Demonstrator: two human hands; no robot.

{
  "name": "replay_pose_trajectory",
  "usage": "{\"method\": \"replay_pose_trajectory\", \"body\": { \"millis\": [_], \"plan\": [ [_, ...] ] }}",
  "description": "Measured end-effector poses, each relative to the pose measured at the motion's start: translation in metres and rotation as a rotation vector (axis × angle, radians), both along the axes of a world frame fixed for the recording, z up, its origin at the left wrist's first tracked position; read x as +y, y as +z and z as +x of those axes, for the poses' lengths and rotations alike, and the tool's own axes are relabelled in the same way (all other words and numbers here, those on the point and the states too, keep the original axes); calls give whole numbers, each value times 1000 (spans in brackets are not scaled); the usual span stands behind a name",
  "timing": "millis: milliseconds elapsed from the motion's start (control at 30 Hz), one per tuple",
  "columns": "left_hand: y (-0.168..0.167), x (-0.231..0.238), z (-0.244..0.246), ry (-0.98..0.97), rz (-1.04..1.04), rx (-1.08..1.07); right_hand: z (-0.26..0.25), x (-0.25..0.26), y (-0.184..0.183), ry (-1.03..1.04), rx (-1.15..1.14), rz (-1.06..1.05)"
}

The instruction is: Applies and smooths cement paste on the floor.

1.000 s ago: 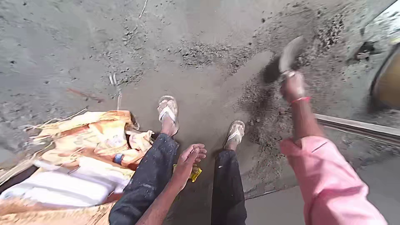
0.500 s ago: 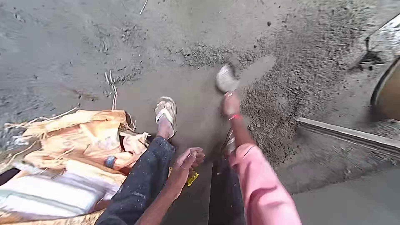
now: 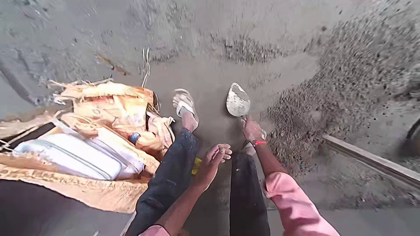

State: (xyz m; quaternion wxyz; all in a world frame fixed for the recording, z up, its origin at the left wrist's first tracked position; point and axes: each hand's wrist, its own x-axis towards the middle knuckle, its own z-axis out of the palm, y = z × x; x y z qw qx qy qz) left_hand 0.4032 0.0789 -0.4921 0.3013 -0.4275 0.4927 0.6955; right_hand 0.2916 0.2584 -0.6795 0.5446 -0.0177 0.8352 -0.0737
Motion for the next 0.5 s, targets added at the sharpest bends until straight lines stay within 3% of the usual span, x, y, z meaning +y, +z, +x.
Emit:
{"method": "replay_pose_trajectory", "body": {
  "millis": [100, 200, 300, 333, 400, 500],
  "plan": [
    [-6, -11, 12, -89, 26, 38, 11, -6, -38, -72, 129, -22],
    [4, -25, 14, -15, 35, -29, -59, 38, -40, -277, 244, 31],
    [1, -41, -4, 51, 53, 65, -161, 66, -44, -808, 479, -16],
    [2, -42, -8, 99, 55, 82, -180, 62, -32, -889, 515, -35],
    [5, -49, -10, 211, 33, 72, -177, 45, -23, -763, 509, -95],
    [-9, -59, -16, 379, -29, 60, -132, -47, -12, -207, 381, -135]
  ]
}}
